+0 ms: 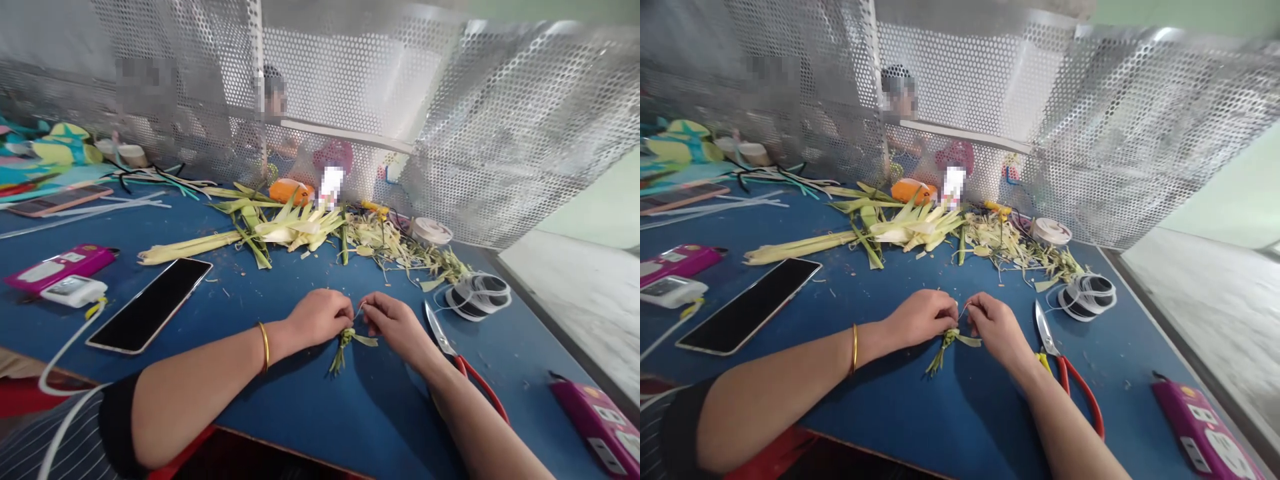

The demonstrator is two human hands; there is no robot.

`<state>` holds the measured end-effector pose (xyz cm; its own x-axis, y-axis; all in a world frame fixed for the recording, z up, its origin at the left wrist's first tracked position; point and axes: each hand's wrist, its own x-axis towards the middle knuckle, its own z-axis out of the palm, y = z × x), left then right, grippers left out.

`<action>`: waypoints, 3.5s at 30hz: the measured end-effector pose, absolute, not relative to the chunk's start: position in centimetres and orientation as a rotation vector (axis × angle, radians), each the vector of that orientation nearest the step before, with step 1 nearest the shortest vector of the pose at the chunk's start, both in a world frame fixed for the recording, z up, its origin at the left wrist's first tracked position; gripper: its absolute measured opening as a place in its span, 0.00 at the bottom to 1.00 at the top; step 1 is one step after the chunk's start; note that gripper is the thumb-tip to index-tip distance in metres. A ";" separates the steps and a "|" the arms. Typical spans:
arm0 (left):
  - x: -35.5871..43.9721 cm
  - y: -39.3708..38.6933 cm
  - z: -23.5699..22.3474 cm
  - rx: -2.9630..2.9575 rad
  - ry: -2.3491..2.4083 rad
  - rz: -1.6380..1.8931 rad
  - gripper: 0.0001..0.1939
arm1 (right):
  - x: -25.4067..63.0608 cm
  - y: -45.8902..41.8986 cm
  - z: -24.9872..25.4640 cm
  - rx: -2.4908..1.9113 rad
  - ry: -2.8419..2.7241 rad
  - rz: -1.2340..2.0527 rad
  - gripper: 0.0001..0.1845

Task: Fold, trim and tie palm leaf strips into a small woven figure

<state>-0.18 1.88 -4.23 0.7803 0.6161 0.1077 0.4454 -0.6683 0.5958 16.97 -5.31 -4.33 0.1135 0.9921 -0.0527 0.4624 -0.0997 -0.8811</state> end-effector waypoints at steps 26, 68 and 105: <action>-0.1 1.9 -4.3 2.456 0.755 0.409 0.06 | 17.2 -5.9 -3.4 -1.769 -1.730 0.738 0.09; -1.4 2.8 -1.8 2.440 0.864 0.155 0.09 | 16.8 -5.6 -3.7 -1.523 -1.694 1.045 0.10; -0.1 1.9 -3.0 1.307 0.883 0.258 0.02 | 16.0 -5.4 -3.7 -1.523 -1.424 1.094 0.15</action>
